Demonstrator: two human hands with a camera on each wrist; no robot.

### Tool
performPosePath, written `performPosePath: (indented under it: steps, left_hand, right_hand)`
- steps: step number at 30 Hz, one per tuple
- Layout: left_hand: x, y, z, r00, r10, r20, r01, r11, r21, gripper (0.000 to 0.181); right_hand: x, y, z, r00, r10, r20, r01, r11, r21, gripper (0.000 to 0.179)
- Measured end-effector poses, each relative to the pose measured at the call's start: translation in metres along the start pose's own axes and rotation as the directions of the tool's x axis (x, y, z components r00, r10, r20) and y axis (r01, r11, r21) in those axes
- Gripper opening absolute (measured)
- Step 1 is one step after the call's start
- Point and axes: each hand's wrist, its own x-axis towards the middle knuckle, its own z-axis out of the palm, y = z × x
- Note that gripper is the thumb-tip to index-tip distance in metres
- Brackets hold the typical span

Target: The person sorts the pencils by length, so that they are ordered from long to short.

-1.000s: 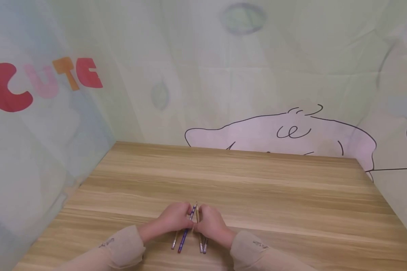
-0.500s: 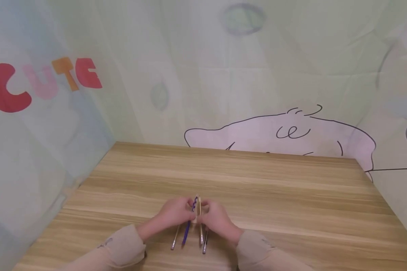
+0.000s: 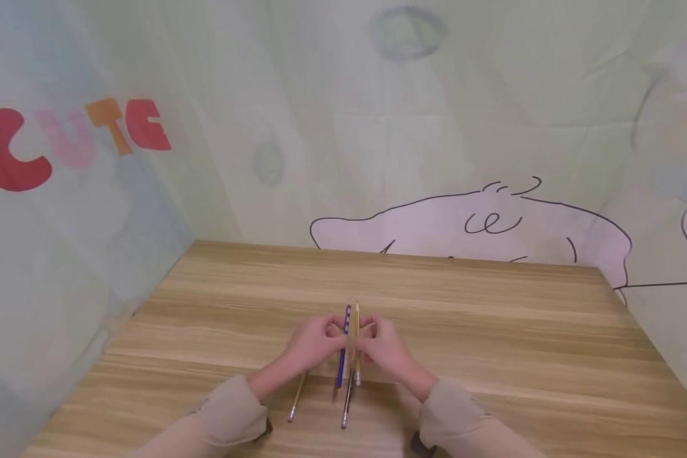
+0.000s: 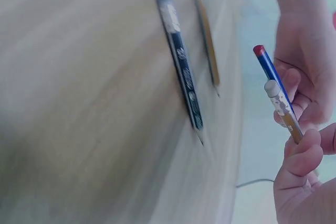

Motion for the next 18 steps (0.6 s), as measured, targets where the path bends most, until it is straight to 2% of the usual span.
performPosePath:
  steps: [3,10,18]
  left_hand:
    - [0.002,0.002,0.005,0.999,0.03,-0.032,-0.032,0.997,-0.075,0.027]
    - [0.006,0.006,0.014,0.991,0.102,-0.09,-0.117,0.979,-0.169,0.03]
    - [0.004,0.011,0.024,0.994,0.103,-0.022,-0.105,0.944,-0.314,0.032]
  right_hand:
    - [0.0,-0.001,-0.009,0.999,-0.035,-0.004,0.035,0.999,0.018,0.032]
    - [0.0,0.001,-0.025,0.996,-0.085,-0.005,0.085,0.994,0.067,0.03]
    - [-0.004,0.013,-0.035,0.981,-0.193,0.014,0.192,0.978,0.079,0.03]
